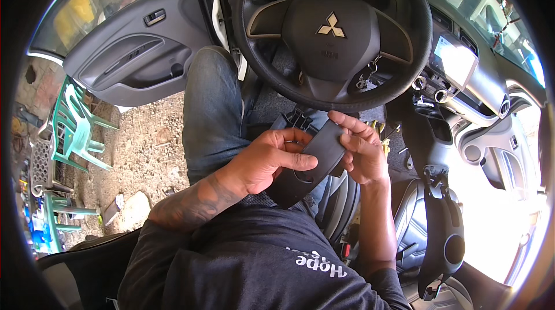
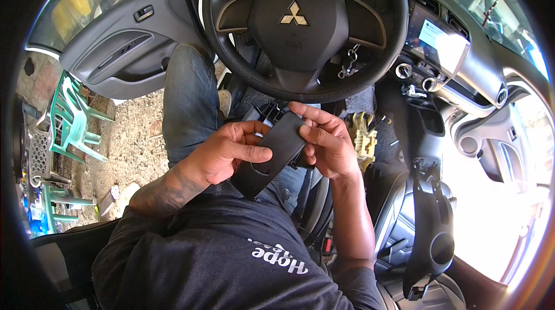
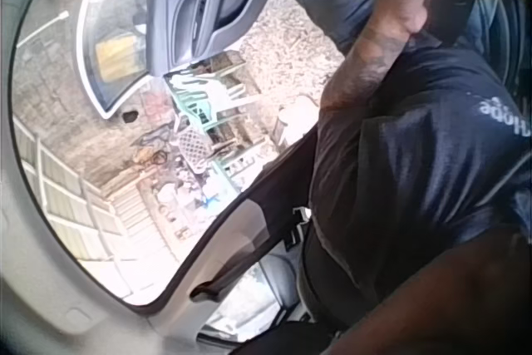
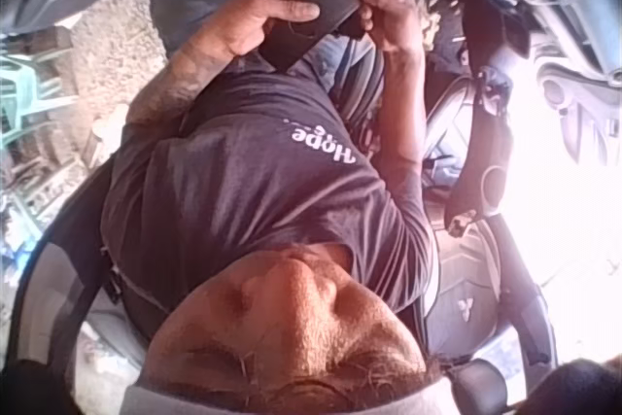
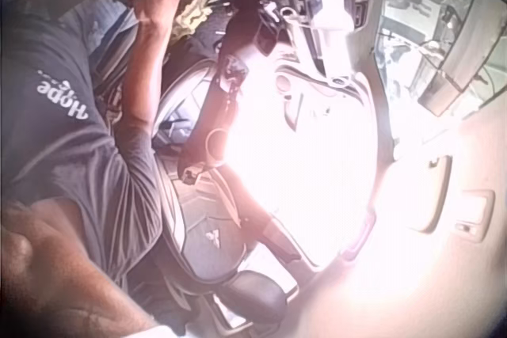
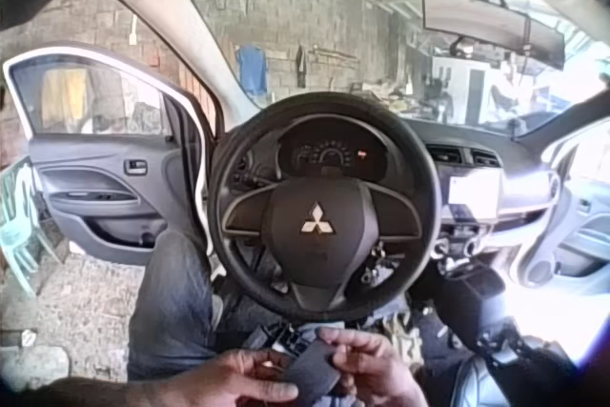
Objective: Inspecting and reassembling the gear shifter console housing in a car interior.
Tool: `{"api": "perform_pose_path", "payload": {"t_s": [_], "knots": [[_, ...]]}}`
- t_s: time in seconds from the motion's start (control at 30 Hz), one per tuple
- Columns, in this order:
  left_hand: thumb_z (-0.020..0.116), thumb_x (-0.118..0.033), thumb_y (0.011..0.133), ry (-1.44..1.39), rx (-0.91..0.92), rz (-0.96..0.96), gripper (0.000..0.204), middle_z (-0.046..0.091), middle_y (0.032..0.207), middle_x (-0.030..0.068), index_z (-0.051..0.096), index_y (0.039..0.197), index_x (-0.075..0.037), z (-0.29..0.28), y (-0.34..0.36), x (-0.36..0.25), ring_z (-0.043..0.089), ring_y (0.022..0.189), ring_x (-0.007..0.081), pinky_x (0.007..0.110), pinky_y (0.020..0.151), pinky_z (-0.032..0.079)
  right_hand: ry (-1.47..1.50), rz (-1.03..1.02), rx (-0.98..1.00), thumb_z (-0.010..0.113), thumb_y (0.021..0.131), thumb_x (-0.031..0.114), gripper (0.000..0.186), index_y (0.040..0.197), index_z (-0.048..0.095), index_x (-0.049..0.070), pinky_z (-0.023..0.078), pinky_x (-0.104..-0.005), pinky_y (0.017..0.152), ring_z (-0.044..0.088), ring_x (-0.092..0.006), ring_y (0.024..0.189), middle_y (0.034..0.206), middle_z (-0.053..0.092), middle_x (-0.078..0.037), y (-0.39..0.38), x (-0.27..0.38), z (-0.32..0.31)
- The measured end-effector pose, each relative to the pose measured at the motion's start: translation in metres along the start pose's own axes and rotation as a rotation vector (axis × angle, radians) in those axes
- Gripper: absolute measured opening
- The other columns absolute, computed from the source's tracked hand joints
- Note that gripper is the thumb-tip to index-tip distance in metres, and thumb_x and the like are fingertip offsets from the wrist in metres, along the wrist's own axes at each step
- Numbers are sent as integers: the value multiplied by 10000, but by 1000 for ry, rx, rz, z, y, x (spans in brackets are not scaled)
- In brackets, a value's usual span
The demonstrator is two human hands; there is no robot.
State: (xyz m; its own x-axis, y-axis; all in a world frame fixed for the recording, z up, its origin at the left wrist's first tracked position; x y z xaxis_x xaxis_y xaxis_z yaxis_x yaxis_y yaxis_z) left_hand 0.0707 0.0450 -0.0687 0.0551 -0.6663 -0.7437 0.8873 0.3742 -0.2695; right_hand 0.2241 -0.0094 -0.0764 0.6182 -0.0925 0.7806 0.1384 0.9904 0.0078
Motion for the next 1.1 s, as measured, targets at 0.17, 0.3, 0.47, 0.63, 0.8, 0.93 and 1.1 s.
{"api": "perform_pose_path", "payload": {"t_s": [0.17,0.3,0.47,0.63,0.8,0.93,1.1], "knots": [[747,11,803,74,-70,24,428,707,960,129,504,1155,-14,-10,1,-3,698,863,160,273,812,558,-92,-2,-31,604,882,-16,395,1277,591,-37,435,-172,406,525,-36,512,735,558,26,0,2,0],[745,24,801,241,-70,107,442,700,932,114,487,1158,-18,-4,-1,-15,696,855,167,267,805,562,-76,-14,2,601,878,-25,393,1272,594,-39,439,-174,405,522,-36,494,720,551,29,2,4,3],[740,4,818,206,-1,62,509,684,954,103,463,1244,7,-5,2,-13,683,894,161,261,813,559,-111,-27,29,600,865,-31,397,1262,603,-41,421,-167,397,492,-29,465,715,548,33,5,4,4],[712,-72,874,90,100,-49,490,675,982,95,479,1291,38,3,1,-7,668,917,144,262,833,551,-157,-33,59,601,848,-30,411,1259,605,-43,385,-158,390,456,-18,461,717,519,44,10,15,7],[643,-153,944,277,165,-106,266,694,930,78,612,1120,44,2,1,-4,676,892,129,262,814,549,-101,-33,37,589,851,-26,410,1260,604,-42,365,-157,384,452,-14,475,723,494,51,15,18,8],[624,-157,957,368,147,-101,271,702,918,80,606,1136,45,12,-4,-12,675,885,119,259,796,549,-105,-11,41,582,871,-18,392,1262,603,-38,373,-157,387,469,-14,483,760,522,44,18,16,9],[603,-183,972,377,191,-96,272,706,968,79,612,1125,42,15,-3,-11,670,904,111,253,793,546,-74,-7,43,590,881,-13,389,1269,596,-37,404,-157,400,498,-13,494,800,550,37,19,15,11]]}}
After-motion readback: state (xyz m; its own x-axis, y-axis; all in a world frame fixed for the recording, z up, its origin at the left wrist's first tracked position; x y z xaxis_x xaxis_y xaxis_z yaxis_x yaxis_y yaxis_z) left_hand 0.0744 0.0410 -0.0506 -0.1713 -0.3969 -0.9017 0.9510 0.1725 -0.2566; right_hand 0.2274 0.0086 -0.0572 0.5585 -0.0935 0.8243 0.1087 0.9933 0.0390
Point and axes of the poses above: each hand's wrist, its own y-axis towards the middle knuckle, its own z-axis out of the palm, x = y × z, the point moved 7 cm from there along y, towards the middle knuckle
